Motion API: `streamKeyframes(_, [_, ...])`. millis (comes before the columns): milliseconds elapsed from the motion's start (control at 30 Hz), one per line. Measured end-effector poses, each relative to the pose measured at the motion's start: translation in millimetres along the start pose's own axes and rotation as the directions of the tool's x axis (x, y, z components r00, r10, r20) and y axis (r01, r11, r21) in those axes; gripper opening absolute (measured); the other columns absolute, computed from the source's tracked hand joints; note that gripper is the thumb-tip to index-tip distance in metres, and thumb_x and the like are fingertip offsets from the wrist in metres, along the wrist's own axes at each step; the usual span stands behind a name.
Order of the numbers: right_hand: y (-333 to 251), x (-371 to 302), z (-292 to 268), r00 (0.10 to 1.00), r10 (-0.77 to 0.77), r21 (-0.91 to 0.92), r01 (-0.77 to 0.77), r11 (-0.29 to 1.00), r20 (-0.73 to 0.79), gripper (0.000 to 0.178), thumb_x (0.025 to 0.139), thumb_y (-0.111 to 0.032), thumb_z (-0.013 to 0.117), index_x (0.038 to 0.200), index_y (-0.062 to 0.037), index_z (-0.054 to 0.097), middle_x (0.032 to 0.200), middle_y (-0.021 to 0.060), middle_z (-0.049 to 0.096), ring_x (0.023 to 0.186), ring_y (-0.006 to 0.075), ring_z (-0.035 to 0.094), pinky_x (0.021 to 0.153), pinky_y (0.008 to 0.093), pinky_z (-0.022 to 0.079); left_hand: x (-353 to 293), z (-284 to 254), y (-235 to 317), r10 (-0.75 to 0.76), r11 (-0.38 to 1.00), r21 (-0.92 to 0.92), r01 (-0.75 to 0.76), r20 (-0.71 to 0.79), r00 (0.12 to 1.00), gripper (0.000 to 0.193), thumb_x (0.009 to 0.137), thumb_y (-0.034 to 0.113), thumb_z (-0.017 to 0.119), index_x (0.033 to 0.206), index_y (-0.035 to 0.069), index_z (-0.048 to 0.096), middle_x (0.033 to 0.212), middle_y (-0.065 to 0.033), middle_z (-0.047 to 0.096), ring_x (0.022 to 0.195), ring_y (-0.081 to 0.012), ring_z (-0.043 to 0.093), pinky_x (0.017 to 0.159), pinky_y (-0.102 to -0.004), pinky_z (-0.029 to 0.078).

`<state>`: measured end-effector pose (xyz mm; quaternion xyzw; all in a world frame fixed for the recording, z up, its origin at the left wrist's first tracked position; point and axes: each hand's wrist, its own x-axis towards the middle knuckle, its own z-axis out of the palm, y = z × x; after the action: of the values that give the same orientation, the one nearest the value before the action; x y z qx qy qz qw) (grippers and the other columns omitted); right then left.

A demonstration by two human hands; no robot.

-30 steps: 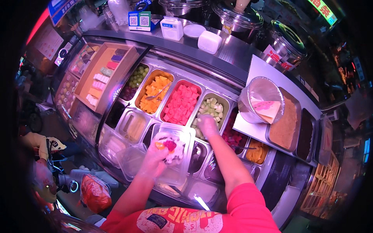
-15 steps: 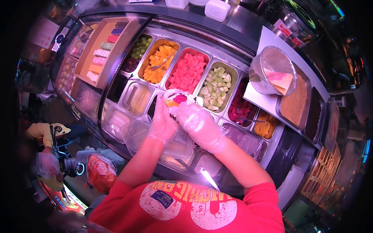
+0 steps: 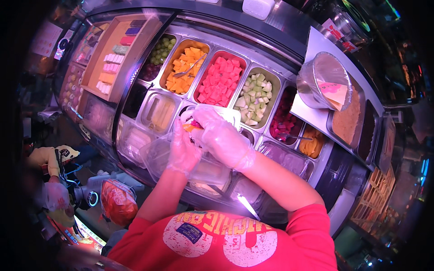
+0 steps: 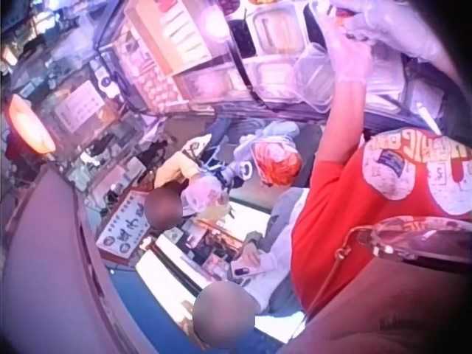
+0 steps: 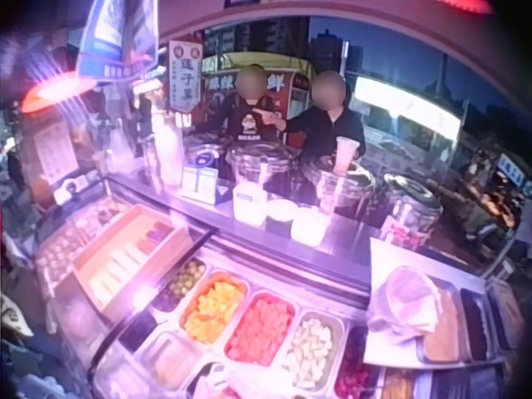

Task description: The person assembles a food item by hand, starting with a white dough-like base. They add a dark paste, a white creamy substance, and various chopped fruits from a display case. The person then wraps the mixture in a plastic sheet and rolls it into a ball before handing it to a customer.

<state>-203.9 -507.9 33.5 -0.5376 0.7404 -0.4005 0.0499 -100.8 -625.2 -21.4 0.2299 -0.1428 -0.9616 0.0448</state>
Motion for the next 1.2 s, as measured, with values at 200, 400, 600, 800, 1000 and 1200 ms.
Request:
streamKeyframes(200, [0.2, 29.8, -24.6, 0.980, 0.020, -0.058, -0.008, 0.998, 0.197, 0.020, 0.087, -0.011, 0.072, 0.103, 0.0005, 0.076, 0.131, 0.0167, 0.064, 0.123, 0.0333, 0.061, 0.101, 0.0382, 0.051, 11.5, 7.9, 21.2, 0.057, 0.994, -0.098, -0.053, 0.037, 0.998, 0.069, 0.103, 0.061, 0.051, 0.152, 0.012, 0.041, 0.149, -0.0126, 0.051, 0.136, -0.0347, 0.053, 0.109, -0.0579, 0.049])
streamKeyframes(400, [117.2, 90.7, -21.7, 0.719, 0.685, 0.160, -0.667, 0.728, -0.117, 0.027, 0.085, -0.020, 0.076, 0.101, 0.0014, 0.076, 0.098, 0.0180, 0.077, 0.090, 0.0282, 0.074, 0.086, 0.0376, 0.056, 23.4, -2.2, 55.7, 0.083, 0.995, -0.070, -0.077, 0.092, 0.992, 0.062, 0.100, 0.061, 0.056, 0.140, 0.015, 0.052, 0.143, -0.0141, 0.055, 0.131, -0.0373, 0.056, 0.103, -0.0638, 0.050])
streamKeyframes(600, [251.1, 79.1, 81.6, 0.684, 0.718, -0.191, -0.728, 0.659, -0.129, 0.020, 0.083, -0.014, 0.072, 0.097, 0.0006, 0.072, 0.100, 0.0253, 0.073, 0.099, 0.0421, 0.071, 0.089, 0.0469, 0.054, 34.5, -12.8, 73.4, 0.094, 0.995, -0.052, -0.090, 0.089, 0.992, 0.056, 0.103, 0.059, 0.051, 0.139, 0.016, 0.053, 0.143, -0.0124, 0.055, 0.133, -0.0356, 0.054, 0.103, -0.0675, 0.048])
streamKeyframes(800, [246.3, 73.4, 93.0, 0.575, 0.797, -0.062, -0.816, 0.575, -0.184, 0.020, 0.080, -0.009, 0.069, 0.097, 0.0007, 0.069, 0.098, 0.0269, 0.072, 0.098, 0.0433, 0.070, 0.085, 0.0478, 0.054, 47.1, -25.5, 81.7, 0.089, 0.995, -0.054, -0.086, 0.057, 0.994, 0.054, 0.105, 0.059, 0.047, 0.137, 0.017, 0.054, 0.141, -0.0113, 0.057, 0.131, -0.0356, 0.056, 0.103, -0.0659, 0.049])
streamKeyframes(1000, [234.4, 50.0, 59.1, 0.406, 0.910, 0.576, -0.765, 0.289, 0.084, 0.024, 0.078, 0.004, 0.069, 0.101, -0.0004, 0.067, 0.098, 0.0131, 0.073, 0.090, 0.0228, 0.072, 0.075, 0.0315, 0.055, 58.2, -28.0, 79.5, 0.016, 0.993, -0.119, -0.013, 0.017, 1.000, 0.058, 0.104, 0.061, 0.048, 0.138, 0.015, 0.054, 0.142, -0.0127, 0.057, 0.130, -0.0354, 0.056, 0.104, -0.0636, 0.049])
streamKeyframes(1200, [115.3, 60.5, 27.8, 0.716, 0.691, 0.693, -0.452, 0.561, -0.093, 0.031, 0.083, 0.001, 0.070, 0.114, 0.0009, 0.068, 0.105, 0.0068, 0.071, 0.091, 0.0163, 0.069, 0.082, 0.0278, 0.056, 61.2, -30.6, 81.1, 0.040, 0.995, -0.092, -0.032, 0.085, 0.996, 0.062, 0.103, 0.062, 0.050, 0.141, 0.012, 0.051, 0.142, -0.0134, 0.057, 0.131, -0.0352, 0.057, 0.106, -0.0636, 0.048])
